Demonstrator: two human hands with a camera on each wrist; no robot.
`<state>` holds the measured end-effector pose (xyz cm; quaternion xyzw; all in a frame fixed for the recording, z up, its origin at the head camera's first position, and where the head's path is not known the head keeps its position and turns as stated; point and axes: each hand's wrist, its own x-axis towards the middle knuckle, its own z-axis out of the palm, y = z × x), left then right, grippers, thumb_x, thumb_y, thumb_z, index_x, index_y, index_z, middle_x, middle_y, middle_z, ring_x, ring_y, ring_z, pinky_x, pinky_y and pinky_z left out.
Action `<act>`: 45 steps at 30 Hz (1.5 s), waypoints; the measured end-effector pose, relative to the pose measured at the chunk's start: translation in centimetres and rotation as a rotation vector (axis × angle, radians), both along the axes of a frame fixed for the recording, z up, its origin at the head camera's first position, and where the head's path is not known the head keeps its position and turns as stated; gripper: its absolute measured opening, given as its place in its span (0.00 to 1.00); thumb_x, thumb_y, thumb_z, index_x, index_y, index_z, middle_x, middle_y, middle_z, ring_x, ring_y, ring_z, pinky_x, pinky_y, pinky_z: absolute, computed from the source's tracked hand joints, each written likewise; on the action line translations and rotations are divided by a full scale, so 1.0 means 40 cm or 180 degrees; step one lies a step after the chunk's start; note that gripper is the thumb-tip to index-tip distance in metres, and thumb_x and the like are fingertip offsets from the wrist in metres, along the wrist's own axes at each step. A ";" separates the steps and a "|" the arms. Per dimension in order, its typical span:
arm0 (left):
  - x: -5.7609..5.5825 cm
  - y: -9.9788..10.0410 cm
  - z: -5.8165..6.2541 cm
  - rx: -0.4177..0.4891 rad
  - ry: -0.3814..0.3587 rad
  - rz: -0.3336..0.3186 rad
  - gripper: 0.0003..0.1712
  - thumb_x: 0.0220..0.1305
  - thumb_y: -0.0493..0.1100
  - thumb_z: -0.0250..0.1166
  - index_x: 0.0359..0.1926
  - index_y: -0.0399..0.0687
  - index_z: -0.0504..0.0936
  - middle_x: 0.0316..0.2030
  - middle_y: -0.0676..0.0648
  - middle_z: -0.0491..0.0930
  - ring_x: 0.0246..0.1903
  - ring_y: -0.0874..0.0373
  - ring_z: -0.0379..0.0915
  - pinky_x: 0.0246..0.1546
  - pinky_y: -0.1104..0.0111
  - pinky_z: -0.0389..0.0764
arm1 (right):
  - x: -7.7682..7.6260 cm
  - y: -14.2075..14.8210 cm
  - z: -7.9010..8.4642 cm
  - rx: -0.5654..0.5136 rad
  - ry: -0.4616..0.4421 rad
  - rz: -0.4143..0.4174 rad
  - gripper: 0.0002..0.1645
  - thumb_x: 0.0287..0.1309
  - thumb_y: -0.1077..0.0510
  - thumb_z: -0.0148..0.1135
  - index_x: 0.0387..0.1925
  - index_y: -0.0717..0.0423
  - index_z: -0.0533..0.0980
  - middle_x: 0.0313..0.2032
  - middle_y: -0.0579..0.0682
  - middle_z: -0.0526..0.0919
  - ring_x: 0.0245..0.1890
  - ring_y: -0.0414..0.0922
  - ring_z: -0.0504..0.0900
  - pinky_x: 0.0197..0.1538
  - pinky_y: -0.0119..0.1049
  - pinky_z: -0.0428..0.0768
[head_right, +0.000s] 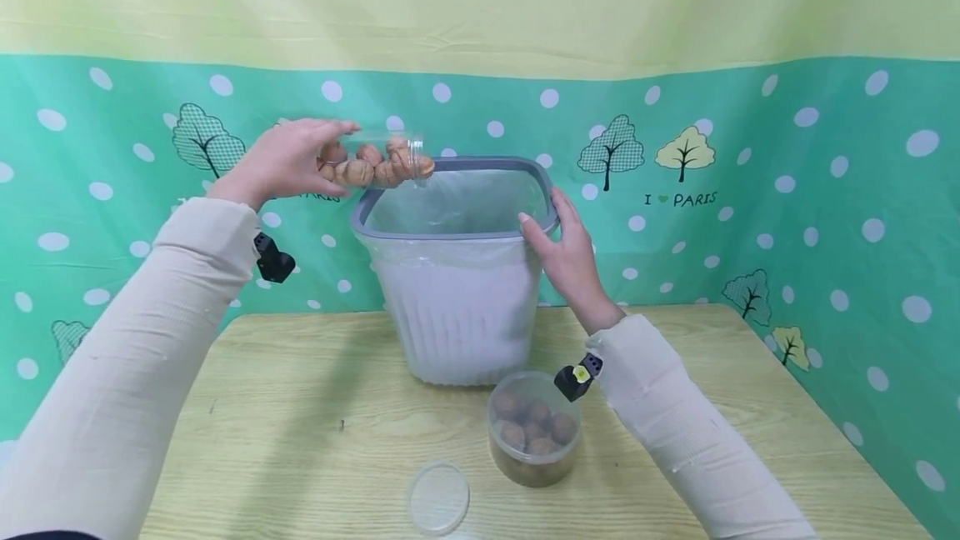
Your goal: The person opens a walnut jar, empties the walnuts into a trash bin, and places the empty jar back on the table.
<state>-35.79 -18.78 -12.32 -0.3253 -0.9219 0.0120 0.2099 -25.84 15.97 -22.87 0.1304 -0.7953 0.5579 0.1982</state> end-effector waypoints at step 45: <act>0.011 -0.002 0.001 -0.0112 0.0017 -0.0008 0.49 0.44 0.43 0.76 0.66 0.40 0.64 0.36 0.43 0.76 0.37 0.50 0.71 0.40 0.55 0.75 | -0.051 0.024 -0.041 0.0059 0.0063 -0.0101 0.42 0.64 0.41 0.52 0.72 0.52 0.50 0.72 0.52 0.52 0.72 0.48 0.48 0.71 0.52 0.50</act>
